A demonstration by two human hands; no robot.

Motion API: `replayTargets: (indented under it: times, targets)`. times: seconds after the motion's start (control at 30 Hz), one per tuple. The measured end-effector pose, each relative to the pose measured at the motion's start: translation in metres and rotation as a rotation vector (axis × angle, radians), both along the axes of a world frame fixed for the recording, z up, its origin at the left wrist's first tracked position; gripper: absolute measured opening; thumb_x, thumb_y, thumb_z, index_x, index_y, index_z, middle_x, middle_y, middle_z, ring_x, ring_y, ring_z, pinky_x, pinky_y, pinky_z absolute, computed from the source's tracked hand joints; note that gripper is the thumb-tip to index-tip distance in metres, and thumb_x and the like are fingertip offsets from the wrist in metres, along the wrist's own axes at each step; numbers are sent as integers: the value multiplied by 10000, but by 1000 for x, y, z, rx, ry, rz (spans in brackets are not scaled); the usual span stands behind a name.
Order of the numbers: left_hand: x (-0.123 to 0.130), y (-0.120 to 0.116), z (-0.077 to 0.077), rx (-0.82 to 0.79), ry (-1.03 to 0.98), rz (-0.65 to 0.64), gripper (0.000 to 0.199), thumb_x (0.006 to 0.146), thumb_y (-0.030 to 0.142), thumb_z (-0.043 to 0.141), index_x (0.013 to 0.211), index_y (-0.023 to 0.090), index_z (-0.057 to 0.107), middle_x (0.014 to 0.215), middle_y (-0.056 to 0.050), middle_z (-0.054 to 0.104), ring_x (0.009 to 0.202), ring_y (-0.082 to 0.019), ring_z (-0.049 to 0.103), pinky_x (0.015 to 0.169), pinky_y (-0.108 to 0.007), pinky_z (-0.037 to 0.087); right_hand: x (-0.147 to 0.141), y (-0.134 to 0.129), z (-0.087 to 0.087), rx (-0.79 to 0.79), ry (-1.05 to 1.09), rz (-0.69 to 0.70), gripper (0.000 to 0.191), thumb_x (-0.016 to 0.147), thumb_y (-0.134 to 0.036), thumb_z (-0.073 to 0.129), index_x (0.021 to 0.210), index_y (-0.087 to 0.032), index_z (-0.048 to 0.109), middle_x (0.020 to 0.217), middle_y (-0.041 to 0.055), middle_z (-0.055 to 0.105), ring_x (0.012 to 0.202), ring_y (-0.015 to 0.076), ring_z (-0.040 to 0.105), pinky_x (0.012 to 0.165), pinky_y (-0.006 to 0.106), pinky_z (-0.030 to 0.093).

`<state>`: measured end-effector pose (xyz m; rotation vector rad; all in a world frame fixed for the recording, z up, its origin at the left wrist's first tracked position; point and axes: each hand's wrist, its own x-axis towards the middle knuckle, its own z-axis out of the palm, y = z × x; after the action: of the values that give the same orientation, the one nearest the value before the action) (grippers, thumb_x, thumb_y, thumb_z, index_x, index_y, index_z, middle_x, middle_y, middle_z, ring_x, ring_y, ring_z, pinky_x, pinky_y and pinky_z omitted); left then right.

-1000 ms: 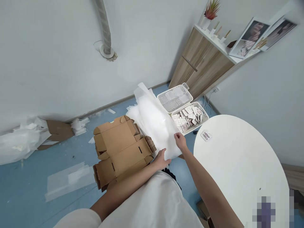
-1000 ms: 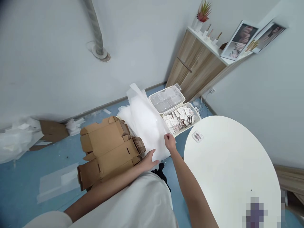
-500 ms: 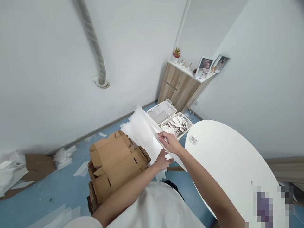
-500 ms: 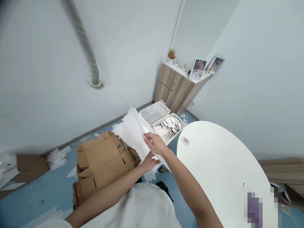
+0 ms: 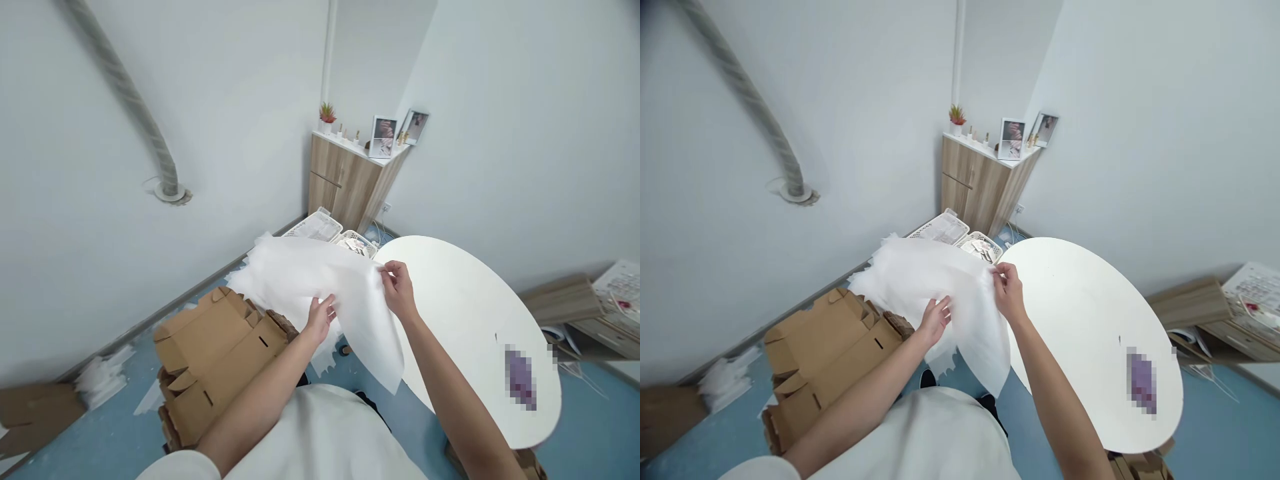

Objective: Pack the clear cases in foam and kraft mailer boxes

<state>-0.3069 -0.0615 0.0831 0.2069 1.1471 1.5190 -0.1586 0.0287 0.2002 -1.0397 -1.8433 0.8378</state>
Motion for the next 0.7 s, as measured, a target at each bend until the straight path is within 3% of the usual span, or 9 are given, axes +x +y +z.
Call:
replayTargets:
  times: [0.17, 0.33, 0.57, 0.7]
  targets:
    - [8, 20, 1, 51, 142, 80, 593, 699, 294, 627, 1192, 252, 301, 1059, -72, 583, 815, -128, 622, 727, -260, 473, 83, 7, -10, 75, -188, -48, 218, 810, -252, 380, 870, -201, 583, 825, 39, 587, 681, 142, 521, 628, 283, 417]
    - [35, 40, 5, -10, 261, 38, 632, 705, 338, 618, 1234, 274, 278, 1052, -55, 568, 795, -113, 615, 657, -221, 479, 171, 1, -33, 135, -327, -82, 294, 814, -220, 362, 923, -240, 634, 907, 52, 597, 769, 171, 559, 659, 315, 448]
    - [126, 83, 5, 81, 466, -197, 636, 595, 138, 662, 1163, 211, 385, 971, -70, 596, 707, -134, 596, 617, -261, 488, 286, -25, -76, 274, -526, -307, 395, 789, -105, 345, 1016, -268, 625, 928, 65, 603, 893, 206, 541, 747, 394, 460]
    - [183, 116, 24, 239, 616, -431, 766, 539, 42, 623, 1234, 216, 352, 1110, -88, 556, 752, -150, 588, 610, -246, 484, 342, -46, -89, 307, -578, -448, 416, 792, -78, 330, 1038, -250, 616, 922, 83, 599, 914, 212, 534, 772, 401, 453]
